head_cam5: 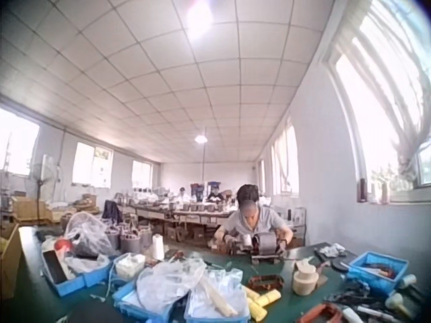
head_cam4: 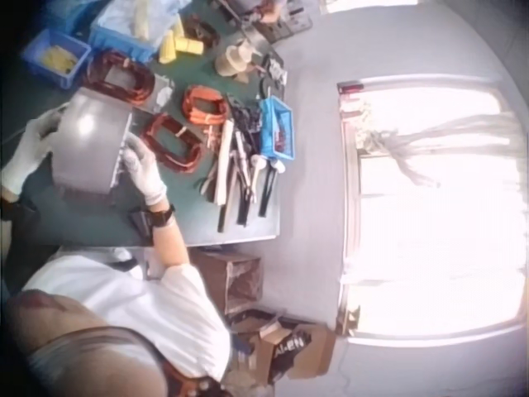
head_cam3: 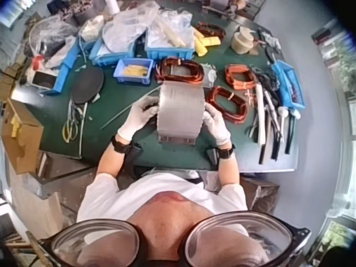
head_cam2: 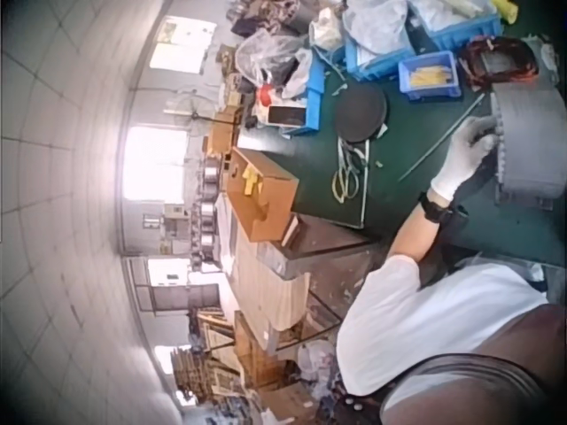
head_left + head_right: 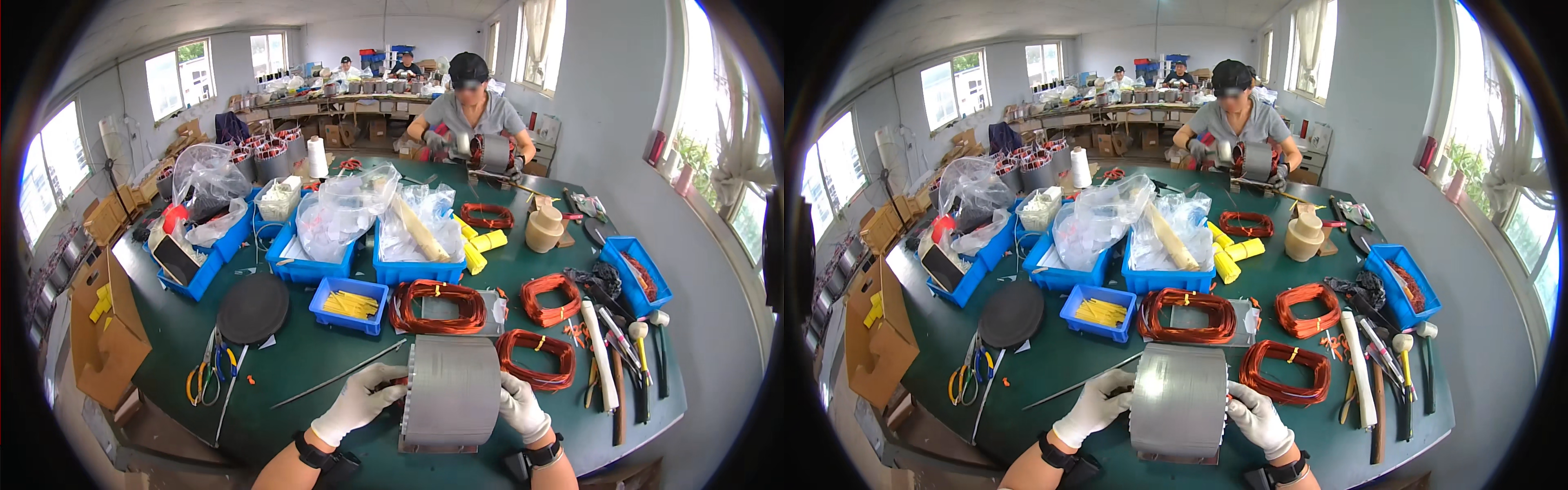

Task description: Assembling wire coils into a motor stator housing at a workstation.

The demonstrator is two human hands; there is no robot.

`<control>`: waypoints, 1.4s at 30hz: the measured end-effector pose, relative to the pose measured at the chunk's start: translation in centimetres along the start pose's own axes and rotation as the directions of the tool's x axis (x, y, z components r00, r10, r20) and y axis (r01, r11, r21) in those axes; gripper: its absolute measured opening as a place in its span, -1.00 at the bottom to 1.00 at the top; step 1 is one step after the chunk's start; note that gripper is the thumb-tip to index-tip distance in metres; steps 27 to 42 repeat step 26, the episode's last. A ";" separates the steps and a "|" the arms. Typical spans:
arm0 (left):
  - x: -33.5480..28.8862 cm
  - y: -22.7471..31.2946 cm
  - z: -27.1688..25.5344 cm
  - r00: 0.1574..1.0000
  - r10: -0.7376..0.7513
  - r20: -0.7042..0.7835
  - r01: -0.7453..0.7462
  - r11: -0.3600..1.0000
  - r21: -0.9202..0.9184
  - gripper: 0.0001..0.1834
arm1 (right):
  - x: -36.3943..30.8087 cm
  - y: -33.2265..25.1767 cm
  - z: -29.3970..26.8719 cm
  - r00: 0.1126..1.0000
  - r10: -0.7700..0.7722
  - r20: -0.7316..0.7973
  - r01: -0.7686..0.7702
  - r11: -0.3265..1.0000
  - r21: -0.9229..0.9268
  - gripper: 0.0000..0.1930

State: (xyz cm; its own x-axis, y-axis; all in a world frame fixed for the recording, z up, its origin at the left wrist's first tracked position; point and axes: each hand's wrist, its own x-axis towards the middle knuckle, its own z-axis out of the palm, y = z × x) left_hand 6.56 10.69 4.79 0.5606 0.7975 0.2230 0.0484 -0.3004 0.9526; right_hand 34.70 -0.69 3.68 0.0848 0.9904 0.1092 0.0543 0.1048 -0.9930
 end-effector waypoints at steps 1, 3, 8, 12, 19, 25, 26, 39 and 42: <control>0.1 -0.2 -0.3 0.999 -0.042 0.029 0.044 0.997 -0.062 -0.67 | 0.0 0.2 -0.1 1.000 0.005 0.001 -0.005 1.000 0.002 -0.49; 0.2 -0.2 -0.6 0.994 -0.092 0.063 0.099 0.987 -0.124 -0.65 | 0.2 0.3 -0.4 1.000 -0.021 0.018 0.020 0.999 0.031 -0.48; -0.5 -0.1 -1.1 0.996 -0.051 0.079 0.062 0.988 -0.143 -0.62 | -0.7 0.8 -0.9 0.998 -0.061 0.034 0.061 0.998 0.005 -0.62; -0.3 -0.1 -1.0 0.996 -0.035 0.081 0.043 0.995 -0.095 -0.65 | -0.7 0.8 -1.0 0.998 -0.049 0.024 0.047 0.995 0.086 -0.65; 0.7 -0.9 -0.4 0.996 -0.088 0.026 0.091 0.981 -0.170 -0.67 | 0.6 1.2 -0.7 0.993 0.104 -0.053 -0.088 0.967 0.237 -0.66; 0.6 -0.4 -1.4 0.987 -0.148 0.056 0.158 0.925 -0.345 -0.64 | -0.4 2.7 -1.1 0.988 0.063 -0.142 -0.024 0.966 0.259 -0.66; 0.5 -0.4 -1.4 0.989 -0.142 0.051 0.150 0.908 -0.390 -0.64 | -0.5 2.8 -1.1 0.988 0.085 -0.126 -0.052 0.969 0.243 -0.66; 0.5 -0.4 -1.4 0.989 -0.142 0.051 0.150 0.908 -0.390 -0.64 | -0.5 2.8 -1.1 0.988 0.085 -0.126 -0.052 0.969 0.243 -0.66; 0.5 -0.4 -1.4 0.989 -0.142 0.051 0.150 0.908 -0.390 -0.64 | -0.5 2.8 -1.1 0.988 0.085 -0.126 -0.052 0.969 0.243 -0.66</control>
